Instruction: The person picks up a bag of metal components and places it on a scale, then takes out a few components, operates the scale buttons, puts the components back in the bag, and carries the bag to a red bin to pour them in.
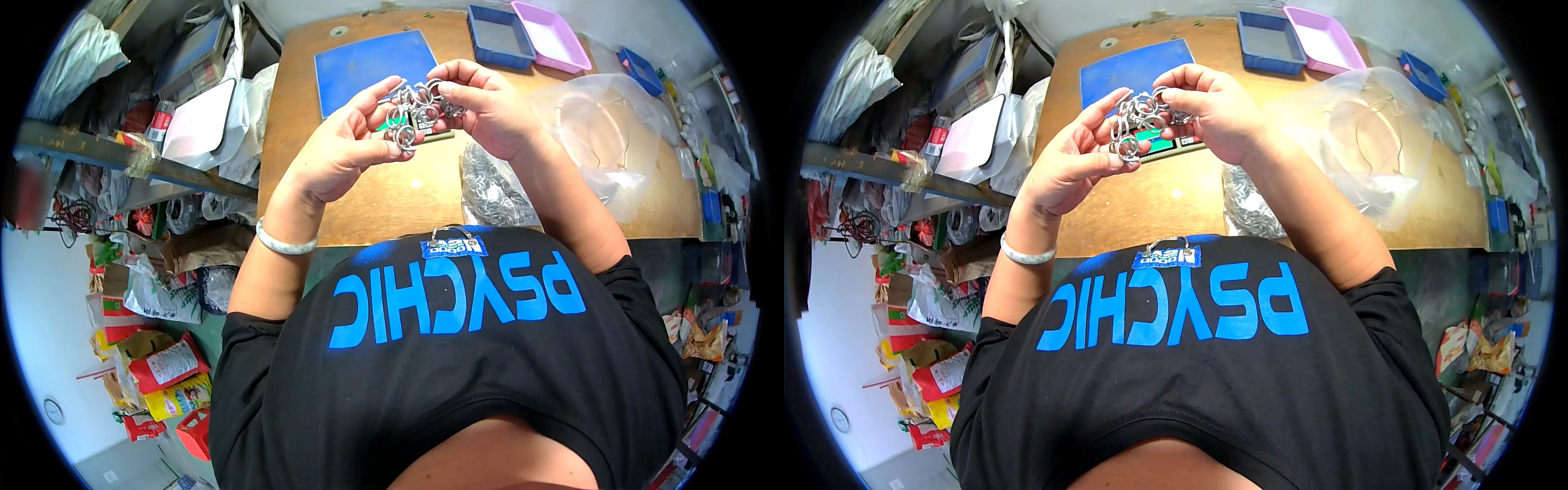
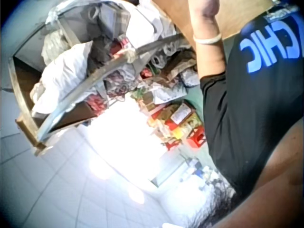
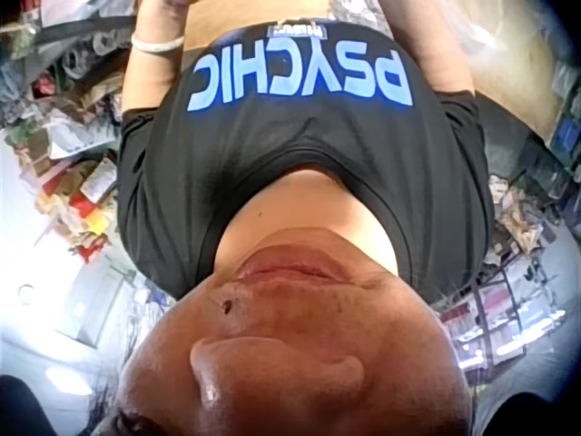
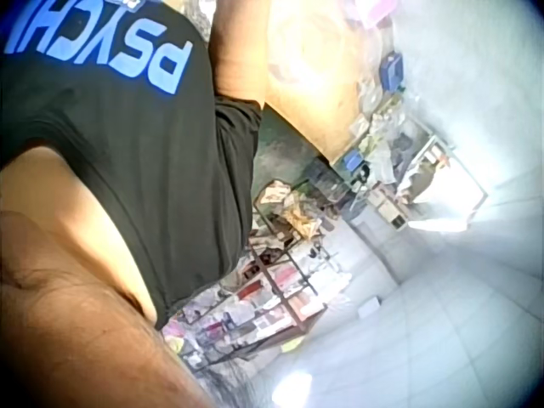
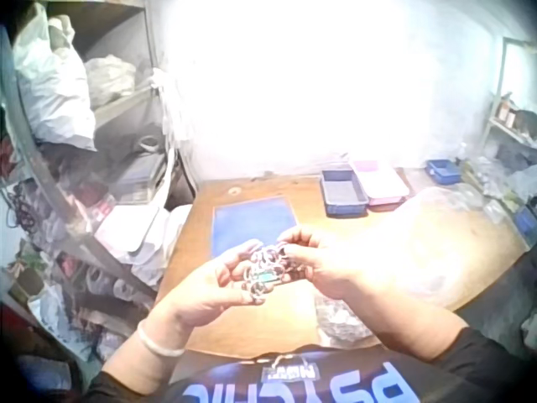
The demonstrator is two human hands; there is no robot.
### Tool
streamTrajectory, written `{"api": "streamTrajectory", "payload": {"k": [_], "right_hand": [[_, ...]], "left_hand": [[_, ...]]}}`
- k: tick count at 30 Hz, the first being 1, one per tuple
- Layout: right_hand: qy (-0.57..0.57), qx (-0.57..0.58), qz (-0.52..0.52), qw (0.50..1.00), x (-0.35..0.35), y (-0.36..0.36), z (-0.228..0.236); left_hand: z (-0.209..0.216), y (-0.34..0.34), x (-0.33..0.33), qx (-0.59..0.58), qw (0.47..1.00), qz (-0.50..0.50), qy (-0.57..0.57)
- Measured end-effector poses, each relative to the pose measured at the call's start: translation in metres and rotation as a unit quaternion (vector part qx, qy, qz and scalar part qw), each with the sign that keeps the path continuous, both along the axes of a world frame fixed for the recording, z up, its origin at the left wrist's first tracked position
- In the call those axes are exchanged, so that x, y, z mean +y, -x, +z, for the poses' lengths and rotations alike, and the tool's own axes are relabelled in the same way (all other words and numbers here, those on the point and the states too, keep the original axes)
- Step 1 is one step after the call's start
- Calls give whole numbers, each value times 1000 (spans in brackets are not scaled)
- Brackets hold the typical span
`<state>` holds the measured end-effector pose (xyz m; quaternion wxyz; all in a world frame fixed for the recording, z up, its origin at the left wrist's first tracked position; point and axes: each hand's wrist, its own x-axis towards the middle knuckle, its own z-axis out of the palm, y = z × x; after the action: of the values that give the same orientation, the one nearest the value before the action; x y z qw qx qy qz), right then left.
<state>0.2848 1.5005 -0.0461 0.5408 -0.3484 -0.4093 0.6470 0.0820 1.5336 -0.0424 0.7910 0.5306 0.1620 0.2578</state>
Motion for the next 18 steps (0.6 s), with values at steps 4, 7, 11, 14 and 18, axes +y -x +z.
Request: {"api": "streamTrajectory", "payload": {"k": [4, 7, 11, 14, 18], "right_hand": [[-5, 0, 1, 1000, 5, 7, 1], [-15, 9, 7, 1000, 6, 11, 2], [-27, 11, 4, 1000, 7, 14, 3], [-41, 0, 8, 999, 7, 12, 0], [-51, -11, 10, 999, 6, 9, 1]], "left_hand": [[-2, 7, 5, -7, 1000, 9, -1], [-4, 9, 9, -17, 999, 24, 30], [-5, 5, 10, -16, 998, 43, 36], [-6, 1, 12, -9, 998, 60, 24], [-6, -2, 13, -7, 998, 56, 26]]}}
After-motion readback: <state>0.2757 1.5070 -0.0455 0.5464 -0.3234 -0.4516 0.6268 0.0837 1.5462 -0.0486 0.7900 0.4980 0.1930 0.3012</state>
